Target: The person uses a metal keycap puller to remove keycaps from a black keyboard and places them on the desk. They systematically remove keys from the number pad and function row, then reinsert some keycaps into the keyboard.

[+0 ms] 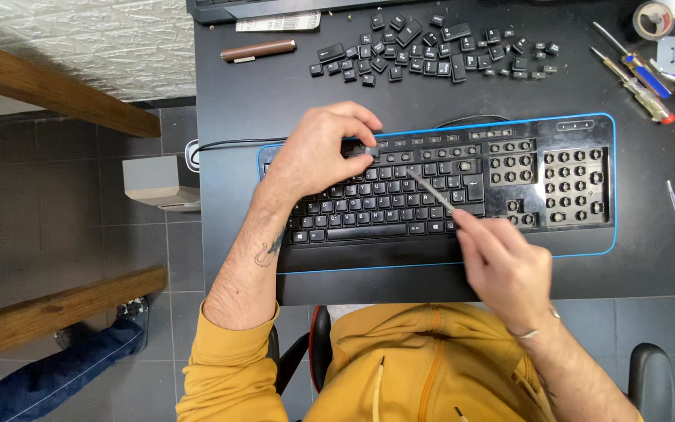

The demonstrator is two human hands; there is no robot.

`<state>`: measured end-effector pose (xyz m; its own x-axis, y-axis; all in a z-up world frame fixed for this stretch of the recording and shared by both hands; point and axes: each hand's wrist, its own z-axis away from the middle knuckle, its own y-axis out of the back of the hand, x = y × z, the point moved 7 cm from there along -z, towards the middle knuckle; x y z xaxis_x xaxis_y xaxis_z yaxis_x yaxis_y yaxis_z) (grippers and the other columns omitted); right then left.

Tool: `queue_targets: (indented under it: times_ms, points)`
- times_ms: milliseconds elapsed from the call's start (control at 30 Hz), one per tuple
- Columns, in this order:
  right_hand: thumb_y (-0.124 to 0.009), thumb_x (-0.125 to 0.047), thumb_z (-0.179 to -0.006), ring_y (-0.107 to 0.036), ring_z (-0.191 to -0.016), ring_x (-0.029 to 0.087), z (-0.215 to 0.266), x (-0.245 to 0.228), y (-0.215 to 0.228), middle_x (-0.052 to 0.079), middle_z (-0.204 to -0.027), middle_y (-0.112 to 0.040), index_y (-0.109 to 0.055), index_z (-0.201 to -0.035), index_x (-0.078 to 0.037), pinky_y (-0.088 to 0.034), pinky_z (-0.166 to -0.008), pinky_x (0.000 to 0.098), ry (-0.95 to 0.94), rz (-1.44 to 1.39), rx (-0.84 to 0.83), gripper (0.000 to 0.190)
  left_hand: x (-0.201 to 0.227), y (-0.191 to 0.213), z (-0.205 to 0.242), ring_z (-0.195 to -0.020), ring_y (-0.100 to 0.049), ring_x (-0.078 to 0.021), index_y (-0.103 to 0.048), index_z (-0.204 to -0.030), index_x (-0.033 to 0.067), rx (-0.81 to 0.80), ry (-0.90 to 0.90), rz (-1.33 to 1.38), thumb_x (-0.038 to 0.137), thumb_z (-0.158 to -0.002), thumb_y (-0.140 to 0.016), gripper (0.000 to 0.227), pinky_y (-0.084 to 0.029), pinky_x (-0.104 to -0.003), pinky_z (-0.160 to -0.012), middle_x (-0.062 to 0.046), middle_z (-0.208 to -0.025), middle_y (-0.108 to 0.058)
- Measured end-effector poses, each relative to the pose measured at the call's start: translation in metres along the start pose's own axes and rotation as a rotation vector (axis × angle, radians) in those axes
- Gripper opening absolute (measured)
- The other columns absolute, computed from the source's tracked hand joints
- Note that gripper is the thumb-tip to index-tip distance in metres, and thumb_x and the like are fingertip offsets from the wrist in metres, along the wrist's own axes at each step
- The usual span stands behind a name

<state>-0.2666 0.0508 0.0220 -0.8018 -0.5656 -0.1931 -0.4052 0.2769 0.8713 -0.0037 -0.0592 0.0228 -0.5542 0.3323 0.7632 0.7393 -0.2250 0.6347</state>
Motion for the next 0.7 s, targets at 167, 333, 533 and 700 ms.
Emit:
queue_targets:
  times_ms: [167,333,533,700]
  points:
    - [-0.071,-0.001,-0.107,-0.066,-0.080,0.021,0.027,0.044,0.014,0.006,-0.101,-0.072,-0.080,-0.126,-0.008,-0.049,-0.066,0.0344,-0.173,-0.102,0.069,0.021,-0.027,0.048,0.010,-0.084,-0.071,-0.0130,-0.079,-0.090,0.0093,0.335,0.131,-0.035,0.005,-0.076,-0.075,0.015,-0.063,-0.025,-0.072,-0.004,-0.101,-0.076]
    - [-0.070,0.006,-0.107,-0.059,-0.073,0.022,0.052,0.064,0.018,0.014,-0.101,-0.072,-0.076,-0.124,0.004,-0.049,-0.069,0.0336,-0.172,-0.192,0.130,0.018,-0.074,0.076,0.019,-0.068,-0.071,-0.0086,-0.079,-0.089,0.0162,0.469,0.355,-0.262,0.011,-0.074,-0.081,0.016,-0.057,-0.025,-0.070,0.002,-0.087,-0.075]
    - [-0.071,-0.007,-0.106,-0.063,-0.074,0.018,0.071,0.067,0.005,0.002,-0.102,-0.072,-0.078,-0.125,-0.010,-0.046,-0.057,0.0332,-0.116,-0.091,0.104,0.020,-0.088,0.062,-0.008,-0.074,-0.073,-0.0101,-0.082,-0.092,0.0159,0.318,0.466,-0.295,0.012,-0.078,-0.079,0.014,-0.060,-0.028,-0.079,0.000,-0.084,-0.078]
    - [-0.071,-0.008,-0.105,-0.065,-0.076,0.017,0.071,0.072,0.002,0.002,-0.104,-0.072,-0.077,-0.126,-0.011,-0.048,-0.060,0.0329,-0.149,-0.128,0.108,0.022,-0.083,0.060,-0.024,-0.066,-0.069,-0.0111,-0.075,-0.073,0.0168,0.259,0.467,-0.295,0.009,-0.077,-0.076,0.009,-0.055,-0.029,-0.066,0.004,-0.069,-0.074]
